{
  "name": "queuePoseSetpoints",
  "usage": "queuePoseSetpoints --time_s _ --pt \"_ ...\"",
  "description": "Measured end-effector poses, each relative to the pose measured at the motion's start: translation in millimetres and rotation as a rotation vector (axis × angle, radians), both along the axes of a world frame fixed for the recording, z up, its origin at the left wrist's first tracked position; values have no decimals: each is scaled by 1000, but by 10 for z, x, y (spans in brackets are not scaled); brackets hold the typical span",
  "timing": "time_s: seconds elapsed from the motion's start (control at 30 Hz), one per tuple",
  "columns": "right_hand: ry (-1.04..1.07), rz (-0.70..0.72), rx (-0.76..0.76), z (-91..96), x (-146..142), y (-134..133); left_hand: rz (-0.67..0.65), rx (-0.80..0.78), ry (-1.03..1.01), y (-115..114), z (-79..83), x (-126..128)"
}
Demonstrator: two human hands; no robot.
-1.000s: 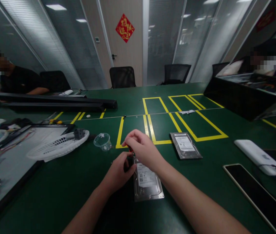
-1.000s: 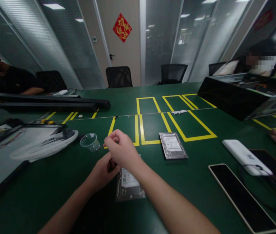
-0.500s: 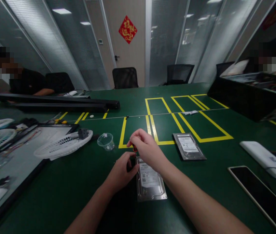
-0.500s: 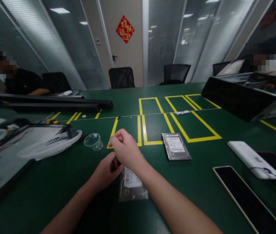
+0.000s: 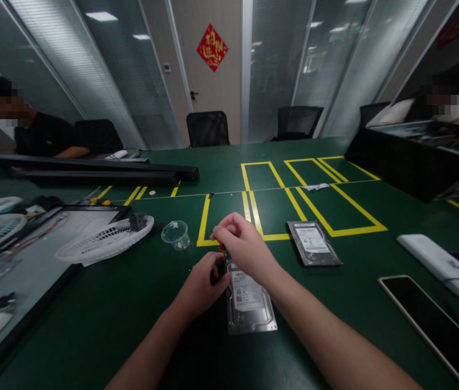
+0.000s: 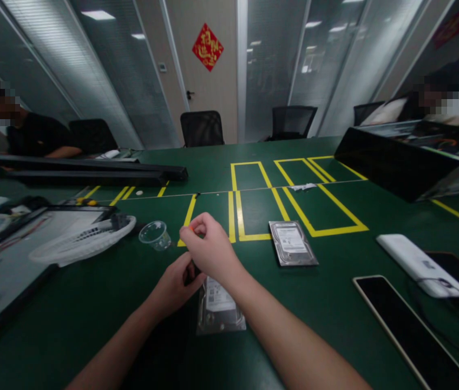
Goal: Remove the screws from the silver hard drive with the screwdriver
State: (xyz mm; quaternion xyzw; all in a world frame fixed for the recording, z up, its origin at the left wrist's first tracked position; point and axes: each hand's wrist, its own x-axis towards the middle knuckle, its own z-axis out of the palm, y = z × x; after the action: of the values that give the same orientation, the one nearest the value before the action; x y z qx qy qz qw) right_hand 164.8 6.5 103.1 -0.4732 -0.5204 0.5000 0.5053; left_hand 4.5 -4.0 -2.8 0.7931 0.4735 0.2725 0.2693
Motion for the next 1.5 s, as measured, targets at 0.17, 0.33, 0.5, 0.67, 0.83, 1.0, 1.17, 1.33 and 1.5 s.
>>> queuePoseSetpoints --time_s 0.17,0.33,0.5,0.67,0.83,1.0,1.17,1.33,1.5 --pt "-77 29 85 3 34 14 1 2 7 -4 32 -4" --pt "-120 36 97 38 38 7 -4 8 1 -5 30 -1" --pt "-24 20 18 35 14 -9 -2 -3 -3 2 14 7" --pt "-82 9 75 10 26 2 -15 6 -12 -5 8 -3" --pt "-126 36 112 24 22 3 -12 6 -12 5 -10 -11" --pt "-5 12 18 33 -6 -18 -14 -24 -23 8 -12 -9" --pt "-61 46 62 24 10 -7 -18 -18 -26 -6 -1 -10" --pt "-101 29 91 17 25 7 -11 -23 -16 -2 18 -4" --pt "-62 40 51 41 23 -8 -11 -28 -10 -11 30 -1"
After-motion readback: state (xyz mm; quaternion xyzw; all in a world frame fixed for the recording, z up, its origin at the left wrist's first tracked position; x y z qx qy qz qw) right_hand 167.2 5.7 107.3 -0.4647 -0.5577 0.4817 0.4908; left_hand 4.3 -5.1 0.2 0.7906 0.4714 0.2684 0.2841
